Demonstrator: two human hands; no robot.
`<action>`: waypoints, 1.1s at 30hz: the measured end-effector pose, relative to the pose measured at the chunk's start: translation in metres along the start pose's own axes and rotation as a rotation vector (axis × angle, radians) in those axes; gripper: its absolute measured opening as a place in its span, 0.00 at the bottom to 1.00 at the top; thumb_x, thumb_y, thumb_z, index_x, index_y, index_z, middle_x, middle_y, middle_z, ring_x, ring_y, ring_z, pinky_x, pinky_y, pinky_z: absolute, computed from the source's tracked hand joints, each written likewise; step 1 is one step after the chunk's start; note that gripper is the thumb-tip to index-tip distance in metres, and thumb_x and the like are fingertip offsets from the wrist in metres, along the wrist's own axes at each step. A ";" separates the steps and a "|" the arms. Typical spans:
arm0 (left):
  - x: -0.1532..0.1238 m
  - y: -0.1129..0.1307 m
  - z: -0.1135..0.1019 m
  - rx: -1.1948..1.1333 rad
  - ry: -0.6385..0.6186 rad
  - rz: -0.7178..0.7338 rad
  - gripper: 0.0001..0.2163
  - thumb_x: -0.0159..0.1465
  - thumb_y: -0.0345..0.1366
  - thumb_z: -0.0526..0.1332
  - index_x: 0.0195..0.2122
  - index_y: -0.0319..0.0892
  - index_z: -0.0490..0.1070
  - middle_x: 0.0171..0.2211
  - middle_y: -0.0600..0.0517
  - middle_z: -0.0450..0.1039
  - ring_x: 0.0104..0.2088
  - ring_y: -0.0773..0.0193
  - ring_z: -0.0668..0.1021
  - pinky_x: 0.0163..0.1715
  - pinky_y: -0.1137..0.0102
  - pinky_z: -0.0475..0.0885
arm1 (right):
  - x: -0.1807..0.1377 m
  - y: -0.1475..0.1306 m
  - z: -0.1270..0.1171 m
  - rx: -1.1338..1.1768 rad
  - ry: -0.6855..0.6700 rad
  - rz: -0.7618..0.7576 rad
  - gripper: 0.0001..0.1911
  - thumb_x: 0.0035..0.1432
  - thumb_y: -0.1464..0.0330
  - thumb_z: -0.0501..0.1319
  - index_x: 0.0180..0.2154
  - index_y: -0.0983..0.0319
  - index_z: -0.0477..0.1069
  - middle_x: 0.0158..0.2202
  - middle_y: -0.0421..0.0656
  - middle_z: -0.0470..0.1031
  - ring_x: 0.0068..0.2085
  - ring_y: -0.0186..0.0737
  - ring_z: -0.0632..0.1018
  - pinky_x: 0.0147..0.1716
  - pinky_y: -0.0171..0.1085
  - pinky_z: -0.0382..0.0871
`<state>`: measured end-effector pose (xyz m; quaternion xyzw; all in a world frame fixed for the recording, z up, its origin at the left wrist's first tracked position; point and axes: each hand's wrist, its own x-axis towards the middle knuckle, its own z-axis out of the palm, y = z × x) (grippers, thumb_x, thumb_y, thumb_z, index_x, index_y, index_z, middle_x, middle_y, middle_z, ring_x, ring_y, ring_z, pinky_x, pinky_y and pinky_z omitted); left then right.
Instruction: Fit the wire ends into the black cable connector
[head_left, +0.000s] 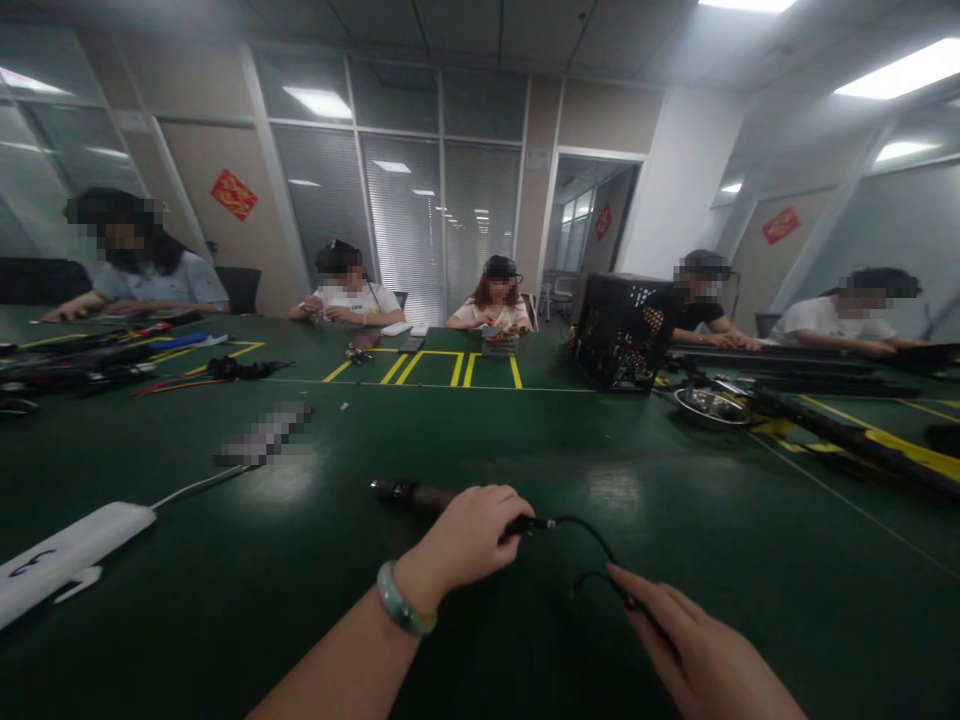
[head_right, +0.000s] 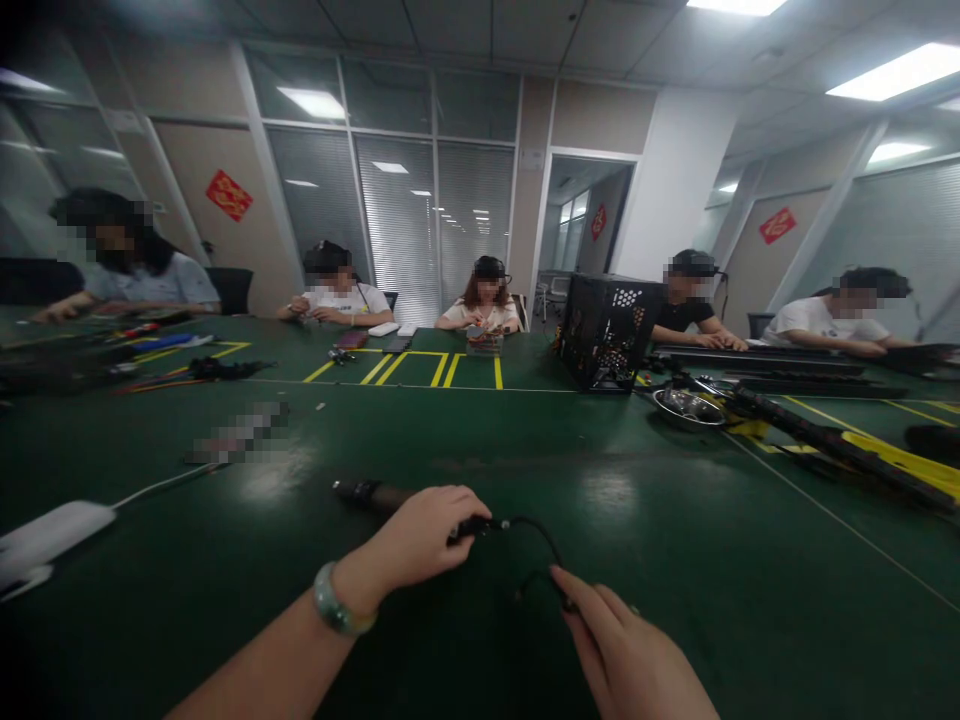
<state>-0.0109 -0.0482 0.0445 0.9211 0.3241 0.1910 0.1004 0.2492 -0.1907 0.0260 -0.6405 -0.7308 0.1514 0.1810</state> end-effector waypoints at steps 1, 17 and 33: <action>-0.001 -0.009 0.000 0.009 0.025 -0.037 0.12 0.60 0.32 0.60 0.46 0.48 0.69 0.44 0.54 0.71 0.44 0.61 0.73 0.47 0.66 0.66 | 0.016 -0.009 -0.004 -0.040 0.023 -0.023 0.21 0.66 0.65 0.49 0.59 0.48 0.62 0.50 0.42 0.71 0.44 0.43 0.76 0.43 0.39 0.72; 0.009 -0.043 0.014 0.129 0.077 -0.236 0.06 0.60 0.34 0.61 0.39 0.46 0.69 0.38 0.53 0.72 0.40 0.61 0.74 0.41 0.66 0.65 | 0.153 -0.058 0.020 0.056 -0.292 -0.084 0.06 0.57 0.67 0.61 0.30 0.59 0.76 0.29 0.39 0.75 0.30 0.36 0.74 0.26 0.32 0.59; 0.012 -0.039 0.016 0.140 0.081 -0.248 0.05 0.61 0.36 0.61 0.38 0.45 0.68 0.37 0.54 0.71 0.39 0.61 0.73 0.40 0.65 0.67 | 0.172 -0.028 0.053 0.448 -0.125 0.032 0.12 0.63 0.60 0.56 0.40 0.62 0.71 0.34 0.41 0.76 0.27 0.34 0.75 0.24 0.29 0.65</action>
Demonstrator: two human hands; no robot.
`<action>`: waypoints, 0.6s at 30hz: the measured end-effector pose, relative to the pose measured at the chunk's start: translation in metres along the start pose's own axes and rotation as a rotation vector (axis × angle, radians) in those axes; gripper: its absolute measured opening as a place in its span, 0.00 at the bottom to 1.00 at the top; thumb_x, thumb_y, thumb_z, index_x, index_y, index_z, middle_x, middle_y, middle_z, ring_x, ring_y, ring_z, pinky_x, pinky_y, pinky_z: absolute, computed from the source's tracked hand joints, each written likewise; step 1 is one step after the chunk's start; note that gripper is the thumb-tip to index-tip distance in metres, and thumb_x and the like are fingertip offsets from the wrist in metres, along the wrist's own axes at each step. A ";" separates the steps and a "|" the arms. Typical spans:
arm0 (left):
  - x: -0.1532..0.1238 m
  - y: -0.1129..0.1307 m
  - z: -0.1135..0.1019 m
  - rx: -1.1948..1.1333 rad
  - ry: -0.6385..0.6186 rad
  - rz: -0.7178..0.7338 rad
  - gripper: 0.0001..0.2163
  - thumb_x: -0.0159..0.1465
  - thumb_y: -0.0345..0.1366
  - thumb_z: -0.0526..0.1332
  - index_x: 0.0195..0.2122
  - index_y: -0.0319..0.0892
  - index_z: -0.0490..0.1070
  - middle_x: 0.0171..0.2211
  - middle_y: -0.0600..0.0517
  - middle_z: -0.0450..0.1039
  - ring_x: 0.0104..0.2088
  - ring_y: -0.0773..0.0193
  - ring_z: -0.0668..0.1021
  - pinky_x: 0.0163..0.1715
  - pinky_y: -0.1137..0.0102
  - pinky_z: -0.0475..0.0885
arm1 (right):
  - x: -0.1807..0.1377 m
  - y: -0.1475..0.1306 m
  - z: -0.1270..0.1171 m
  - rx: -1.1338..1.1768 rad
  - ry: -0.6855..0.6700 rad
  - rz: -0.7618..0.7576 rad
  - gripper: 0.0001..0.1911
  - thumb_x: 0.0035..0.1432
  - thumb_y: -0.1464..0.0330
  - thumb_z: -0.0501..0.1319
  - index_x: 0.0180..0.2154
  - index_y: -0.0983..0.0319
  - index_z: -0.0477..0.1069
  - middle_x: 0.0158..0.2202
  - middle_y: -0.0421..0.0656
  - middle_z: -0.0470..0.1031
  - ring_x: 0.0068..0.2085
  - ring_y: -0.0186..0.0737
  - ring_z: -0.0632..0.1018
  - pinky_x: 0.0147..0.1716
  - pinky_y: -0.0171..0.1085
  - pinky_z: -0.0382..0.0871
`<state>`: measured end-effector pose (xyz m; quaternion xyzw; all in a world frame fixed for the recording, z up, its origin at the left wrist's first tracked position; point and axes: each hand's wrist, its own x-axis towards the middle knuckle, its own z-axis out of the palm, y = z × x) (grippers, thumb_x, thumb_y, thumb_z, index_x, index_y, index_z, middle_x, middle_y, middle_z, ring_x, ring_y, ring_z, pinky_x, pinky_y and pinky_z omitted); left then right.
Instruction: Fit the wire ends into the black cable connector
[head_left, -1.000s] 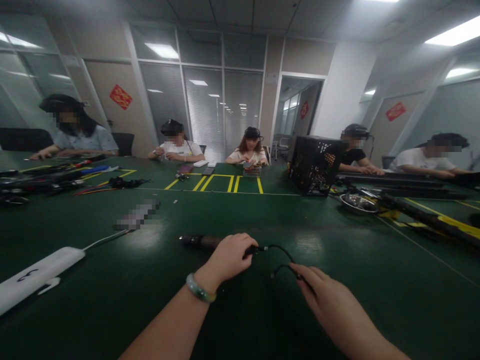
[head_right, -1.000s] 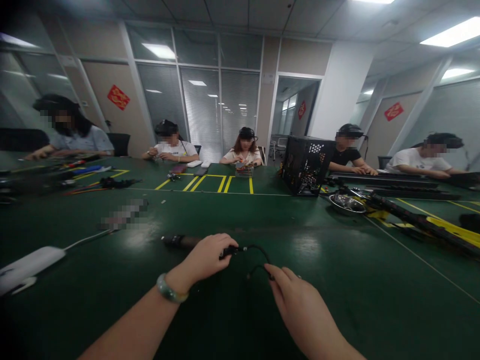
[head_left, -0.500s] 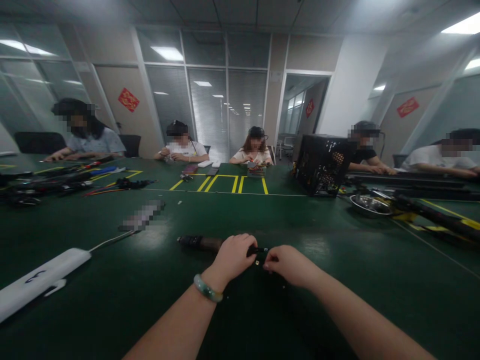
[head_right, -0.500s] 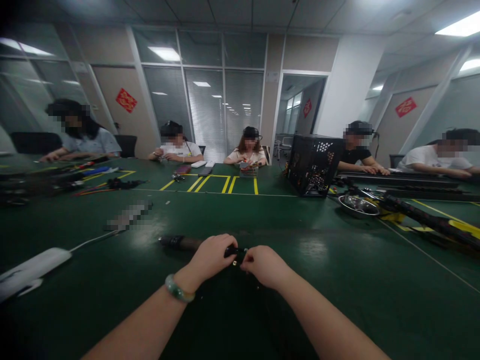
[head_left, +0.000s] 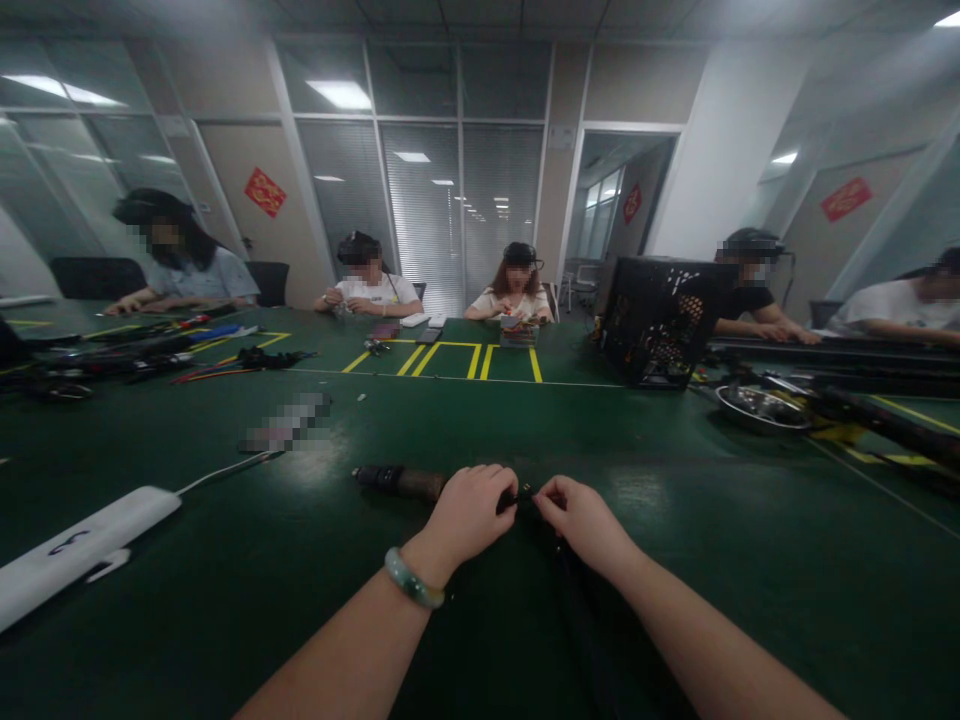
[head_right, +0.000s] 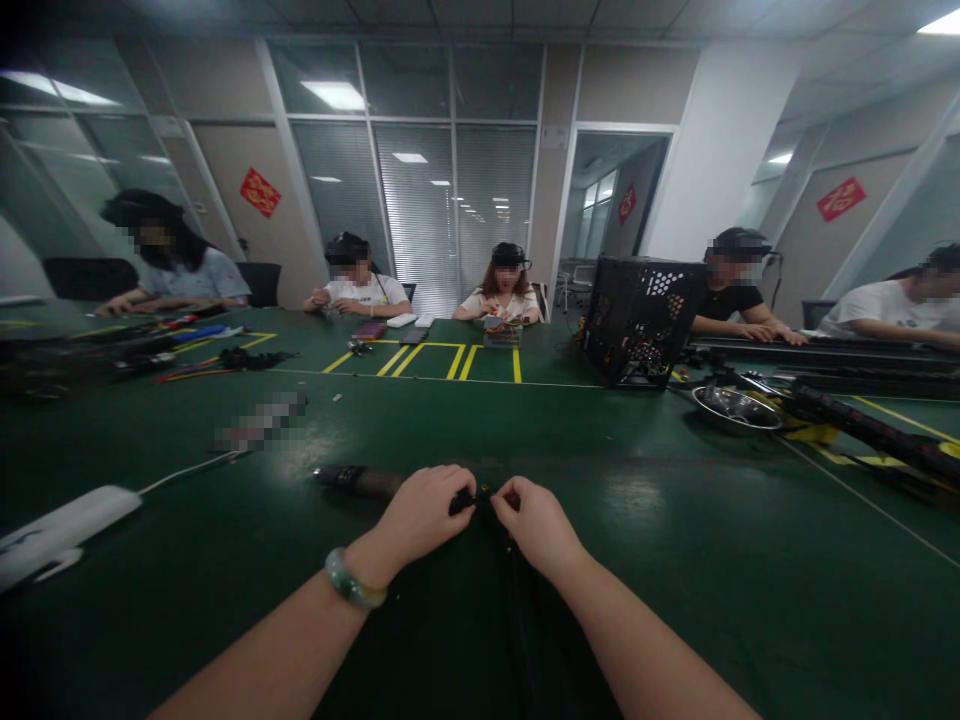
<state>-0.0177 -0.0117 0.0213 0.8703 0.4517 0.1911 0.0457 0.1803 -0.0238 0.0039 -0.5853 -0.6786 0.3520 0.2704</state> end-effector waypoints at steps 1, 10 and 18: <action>0.000 0.000 0.000 -0.007 -0.003 0.004 0.05 0.61 0.36 0.60 0.38 0.45 0.68 0.38 0.54 0.71 0.39 0.61 0.73 0.40 0.65 0.67 | -0.001 0.000 0.000 -0.007 0.001 -0.003 0.12 0.63 0.60 0.56 0.39 0.62 0.71 0.33 0.41 0.75 0.27 0.34 0.75 0.23 0.29 0.65; 0.001 -0.002 -0.003 -0.057 -0.014 0.028 0.04 0.60 0.34 0.60 0.37 0.45 0.69 0.36 0.54 0.73 0.38 0.61 0.74 0.40 0.65 0.66 | 0.000 0.001 -0.002 -0.078 -0.006 -0.096 0.07 0.60 0.66 0.59 0.37 0.60 0.74 0.32 0.40 0.76 0.31 0.35 0.76 0.27 0.31 0.64; 0.001 -0.004 0.000 -0.060 -0.016 0.032 0.05 0.60 0.35 0.61 0.38 0.45 0.70 0.38 0.53 0.73 0.40 0.61 0.74 0.42 0.65 0.66 | -0.002 -0.004 0.002 -0.138 0.047 -0.176 0.06 0.58 0.69 0.59 0.35 0.61 0.74 0.31 0.39 0.75 0.31 0.35 0.74 0.29 0.31 0.62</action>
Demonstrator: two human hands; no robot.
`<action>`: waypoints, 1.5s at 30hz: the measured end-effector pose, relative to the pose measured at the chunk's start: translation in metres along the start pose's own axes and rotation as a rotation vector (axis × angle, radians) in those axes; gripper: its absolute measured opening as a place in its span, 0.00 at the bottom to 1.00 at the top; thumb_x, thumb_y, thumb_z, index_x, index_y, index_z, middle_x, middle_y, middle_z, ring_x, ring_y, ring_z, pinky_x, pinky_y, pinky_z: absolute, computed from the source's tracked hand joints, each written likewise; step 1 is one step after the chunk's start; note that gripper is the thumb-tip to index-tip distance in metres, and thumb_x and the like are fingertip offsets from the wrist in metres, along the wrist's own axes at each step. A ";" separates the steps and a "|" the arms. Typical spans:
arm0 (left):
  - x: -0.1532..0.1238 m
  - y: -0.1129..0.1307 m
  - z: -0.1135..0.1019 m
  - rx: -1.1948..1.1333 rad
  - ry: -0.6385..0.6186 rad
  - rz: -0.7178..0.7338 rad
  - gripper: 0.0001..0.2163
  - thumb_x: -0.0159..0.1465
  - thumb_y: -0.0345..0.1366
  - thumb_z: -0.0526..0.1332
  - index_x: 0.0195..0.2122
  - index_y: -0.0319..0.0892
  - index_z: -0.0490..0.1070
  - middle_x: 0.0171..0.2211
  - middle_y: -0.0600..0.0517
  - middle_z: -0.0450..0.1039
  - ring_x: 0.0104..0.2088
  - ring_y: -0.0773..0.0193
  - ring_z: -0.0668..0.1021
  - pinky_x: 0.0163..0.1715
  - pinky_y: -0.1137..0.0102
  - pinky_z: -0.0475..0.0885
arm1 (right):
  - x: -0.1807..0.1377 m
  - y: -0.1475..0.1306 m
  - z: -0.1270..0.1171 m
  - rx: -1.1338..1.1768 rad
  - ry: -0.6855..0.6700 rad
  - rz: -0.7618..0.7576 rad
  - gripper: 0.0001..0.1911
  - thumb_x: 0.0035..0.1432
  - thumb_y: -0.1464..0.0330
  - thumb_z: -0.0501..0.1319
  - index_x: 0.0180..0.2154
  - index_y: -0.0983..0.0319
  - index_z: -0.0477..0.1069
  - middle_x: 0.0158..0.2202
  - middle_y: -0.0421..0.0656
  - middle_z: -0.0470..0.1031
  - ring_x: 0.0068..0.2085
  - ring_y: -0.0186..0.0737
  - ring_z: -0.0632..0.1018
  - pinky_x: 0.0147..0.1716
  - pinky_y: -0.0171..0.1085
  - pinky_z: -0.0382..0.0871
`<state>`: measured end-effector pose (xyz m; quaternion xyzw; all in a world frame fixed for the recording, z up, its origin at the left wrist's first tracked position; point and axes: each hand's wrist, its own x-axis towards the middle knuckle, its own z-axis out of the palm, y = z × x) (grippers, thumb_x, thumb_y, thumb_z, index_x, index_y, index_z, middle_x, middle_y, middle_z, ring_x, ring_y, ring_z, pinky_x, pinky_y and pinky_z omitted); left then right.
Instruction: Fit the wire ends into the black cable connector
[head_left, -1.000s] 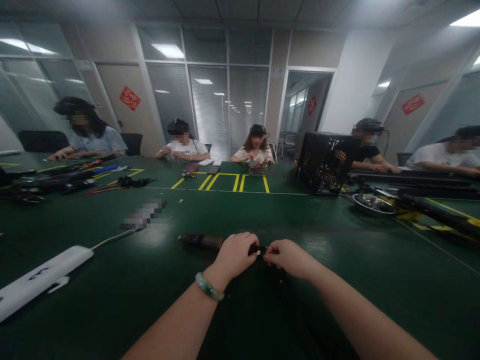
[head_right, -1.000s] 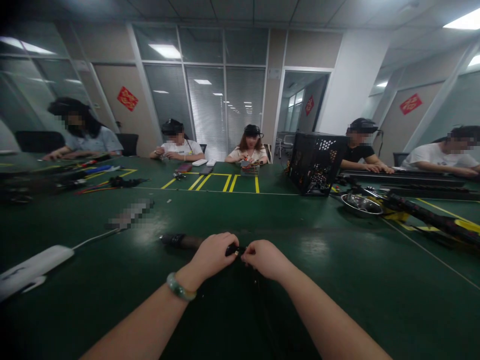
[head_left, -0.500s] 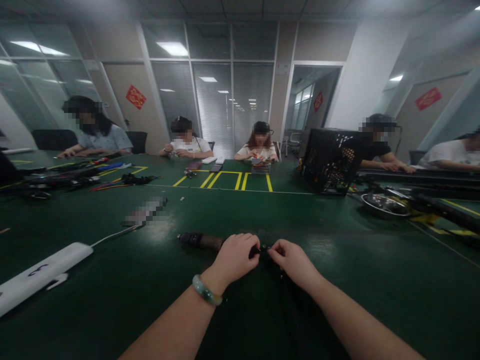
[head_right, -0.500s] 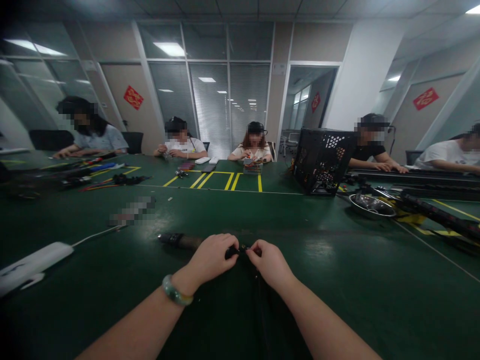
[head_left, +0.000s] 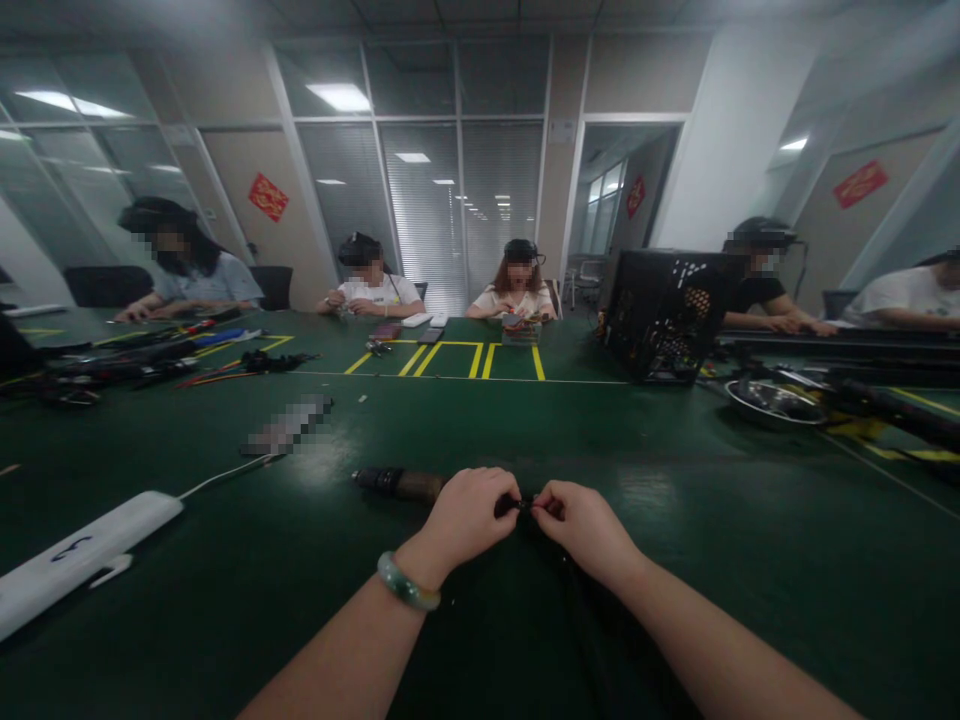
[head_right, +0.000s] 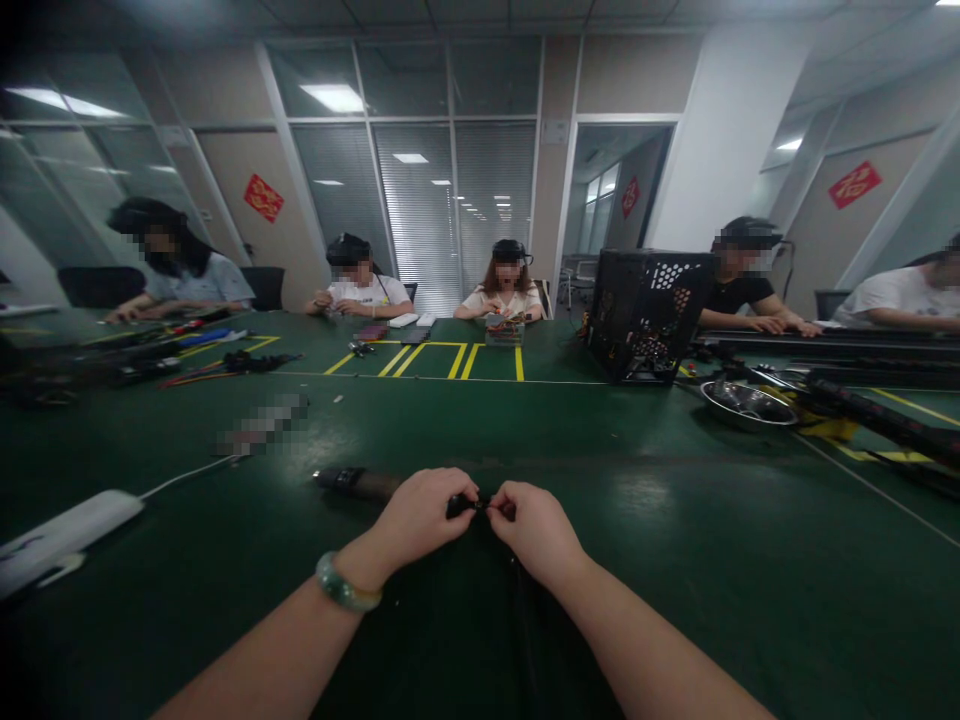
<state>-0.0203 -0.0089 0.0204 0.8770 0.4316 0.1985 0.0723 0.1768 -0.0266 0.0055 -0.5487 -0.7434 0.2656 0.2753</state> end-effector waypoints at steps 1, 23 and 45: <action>0.000 0.000 0.001 -0.002 0.003 -0.002 0.05 0.60 0.35 0.61 0.38 0.45 0.71 0.38 0.53 0.73 0.40 0.61 0.74 0.42 0.65 0.66 | 0.000 0.000 0.001 0.008 -0.007 0.002 0.06 0.58 0.69 0.59 0.35 0.61 0.74 0.31 0.39 0.75 0.31 0.35 0.74 0.29 0.31 0.62; 0.001 0.002 0.002 0.018 0.019 -0.054 0.06 0.60 0.35 0.61 0.39 0.45 0.70 0.37 0.53 0.73 0.40 0.60 0.75 0.42 0.64 0.66 | 0.001 0.001 0.002 0.125 -0.053 0.083 0.08 0.59 0.65 0.59 0.34 0.63 0.74 0.31 0.40 0.76 0.32 0.37 0.76 0.30 0.31 0.64; 0.001 -0.004 0.008 -0.036 0.030 -0.035 0.04 0.60 0.34 0.61 0.37 0.45 0.70 0.38 0.55 0.74 0.41 0.61 0.75 0.45 0.63 0.66 | 0.004 -0.002 0.005 0.121 -0.072 0.178 0.11 0.61 0.62 0.58 0.34 0.62 0.74 0.29 0.40 0.76 0.28 0.34 0.75 0.24 0.30 0.61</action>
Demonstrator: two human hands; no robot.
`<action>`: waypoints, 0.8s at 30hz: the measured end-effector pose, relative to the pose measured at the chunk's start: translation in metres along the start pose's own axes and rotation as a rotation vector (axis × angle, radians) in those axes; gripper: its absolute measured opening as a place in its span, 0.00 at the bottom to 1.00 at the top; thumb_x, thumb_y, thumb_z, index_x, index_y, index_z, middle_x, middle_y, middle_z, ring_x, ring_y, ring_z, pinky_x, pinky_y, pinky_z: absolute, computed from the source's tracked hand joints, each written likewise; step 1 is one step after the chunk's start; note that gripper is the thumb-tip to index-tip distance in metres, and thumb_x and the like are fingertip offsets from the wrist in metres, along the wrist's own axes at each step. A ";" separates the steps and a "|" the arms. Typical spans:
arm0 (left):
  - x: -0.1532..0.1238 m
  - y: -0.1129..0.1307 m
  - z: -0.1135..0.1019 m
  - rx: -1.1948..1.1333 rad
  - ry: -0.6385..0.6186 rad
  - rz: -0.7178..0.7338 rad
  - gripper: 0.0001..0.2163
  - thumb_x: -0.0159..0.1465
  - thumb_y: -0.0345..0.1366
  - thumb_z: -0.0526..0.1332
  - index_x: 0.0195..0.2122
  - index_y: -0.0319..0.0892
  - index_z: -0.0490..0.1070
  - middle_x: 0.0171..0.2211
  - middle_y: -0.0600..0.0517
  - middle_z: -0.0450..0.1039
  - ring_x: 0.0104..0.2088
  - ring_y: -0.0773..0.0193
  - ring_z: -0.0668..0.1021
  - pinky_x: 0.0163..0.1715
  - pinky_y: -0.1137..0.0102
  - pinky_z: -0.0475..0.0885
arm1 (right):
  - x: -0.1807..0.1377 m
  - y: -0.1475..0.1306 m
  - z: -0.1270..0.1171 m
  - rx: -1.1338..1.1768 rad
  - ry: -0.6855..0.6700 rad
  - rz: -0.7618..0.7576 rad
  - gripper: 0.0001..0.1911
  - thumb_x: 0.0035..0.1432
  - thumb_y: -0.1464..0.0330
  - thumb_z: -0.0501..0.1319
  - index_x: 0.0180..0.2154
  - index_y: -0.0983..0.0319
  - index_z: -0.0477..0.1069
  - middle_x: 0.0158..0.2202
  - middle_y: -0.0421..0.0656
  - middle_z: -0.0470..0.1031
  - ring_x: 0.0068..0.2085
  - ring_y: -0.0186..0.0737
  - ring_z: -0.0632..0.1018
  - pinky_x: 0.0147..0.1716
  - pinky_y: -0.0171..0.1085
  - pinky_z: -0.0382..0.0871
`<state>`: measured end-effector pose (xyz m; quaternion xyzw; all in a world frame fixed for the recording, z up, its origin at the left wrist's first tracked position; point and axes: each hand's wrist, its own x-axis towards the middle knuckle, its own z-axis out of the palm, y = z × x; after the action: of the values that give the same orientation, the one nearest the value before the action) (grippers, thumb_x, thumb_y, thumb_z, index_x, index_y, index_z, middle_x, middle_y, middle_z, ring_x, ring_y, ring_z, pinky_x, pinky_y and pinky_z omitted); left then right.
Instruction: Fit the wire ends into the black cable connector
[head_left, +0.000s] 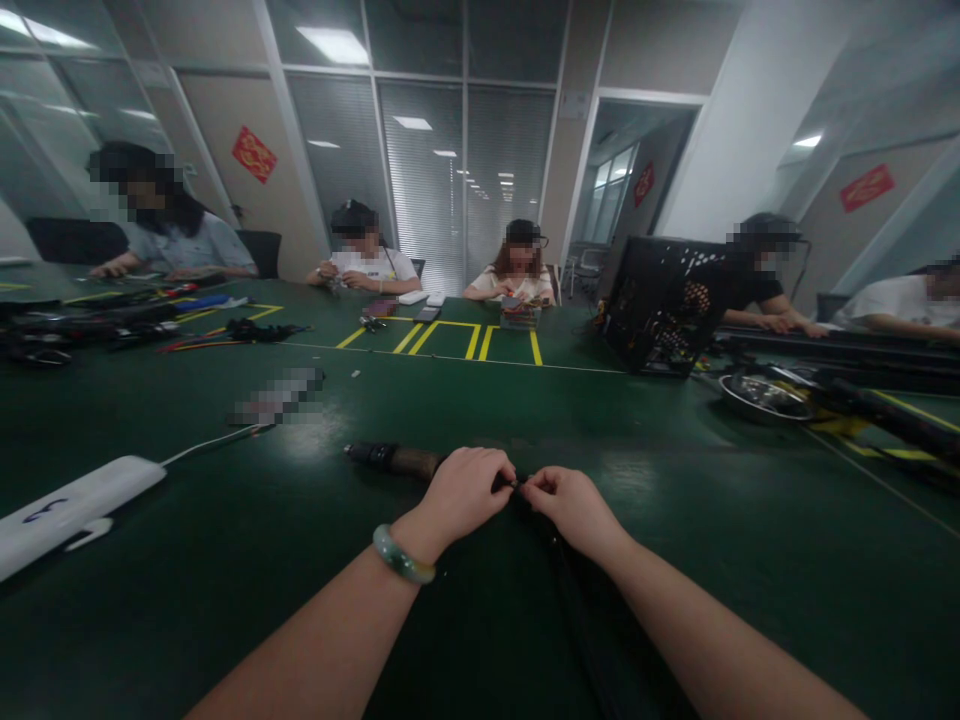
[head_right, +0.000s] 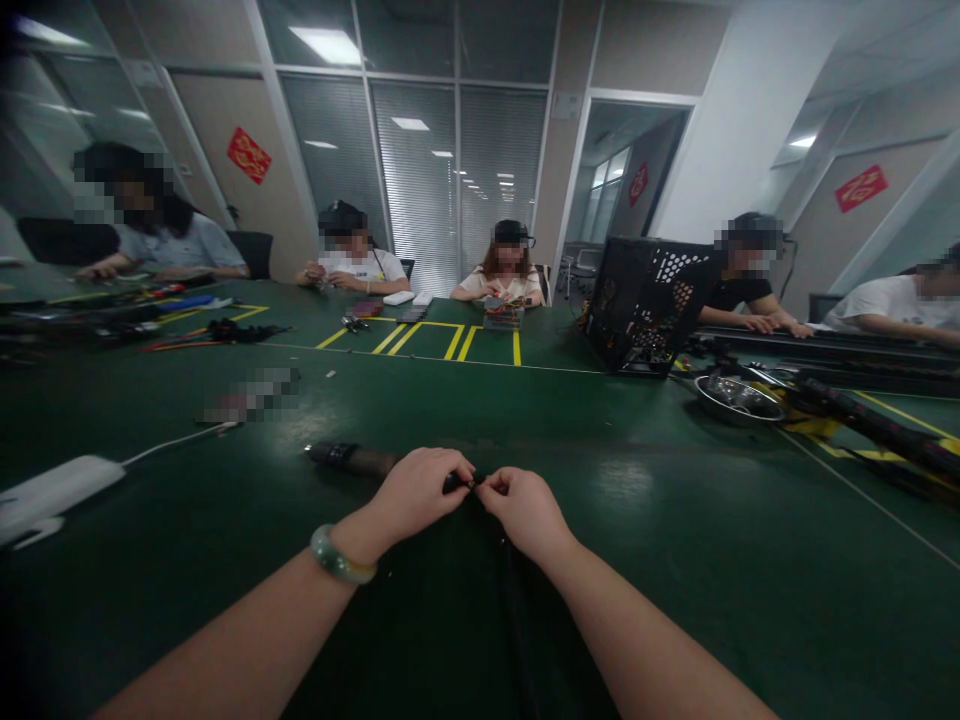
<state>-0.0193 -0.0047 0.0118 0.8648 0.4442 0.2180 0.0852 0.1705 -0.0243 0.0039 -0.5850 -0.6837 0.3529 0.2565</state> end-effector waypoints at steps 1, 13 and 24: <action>0.000 0.000 0.000 0.005 -0.001 0.003 0.04 0.60 0.34 0.62 0.37 0.45 0.70 0.38 0.55 0.74 0.41 0.61 0.75 0.45 0.63 0.66 | 0.000 0.000 0.001 -0.010 0.010 -0.003 0.11 0.61 0.62 0.58 0.33 0.62 0.74 0.29 0.40 0.76 0.28 0.34 0.75 0.24 0.30 0.62; -0.001 0.001 -0.001 0.061 0.036 0.038 0.07 0.60 0.34 0.62 0.38 0.43 0.66 0.43 0.51 0.71 0.42 0.59 0.74 0.43 0.63 0.67 | 0.001 0.005 0.005 -0.059 0.057 -0.105 0.07 0.59 0.65 0.59 0.32 0.60 0.73 0.29 0.37 0.76 0.29 0.34 0.76 0.26 0.30 0.62; 0.000 0.002 0.004 0.026 0.016 0.032 0.04 0.60 0.32 0.63 0.36 0.43 0.69 0.40 0.53 0.73 0.43 0.60 0.74 0.47 0.62 0.66 | 0.000 0.009 0.002 -0.053 0.068 -0.131 0.06 0.57 0.67 0.59 0.31 0.61 0.73 0.28 0.38 0.75 0.29 0.34 0.75 0.26 0.30 0.61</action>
<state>-0.0158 -0.0059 0.0093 0.8711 0.4337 0.2205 0.0667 0.1743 -0.0236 -0.0040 -0.5571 -0.7205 0.2970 0.2869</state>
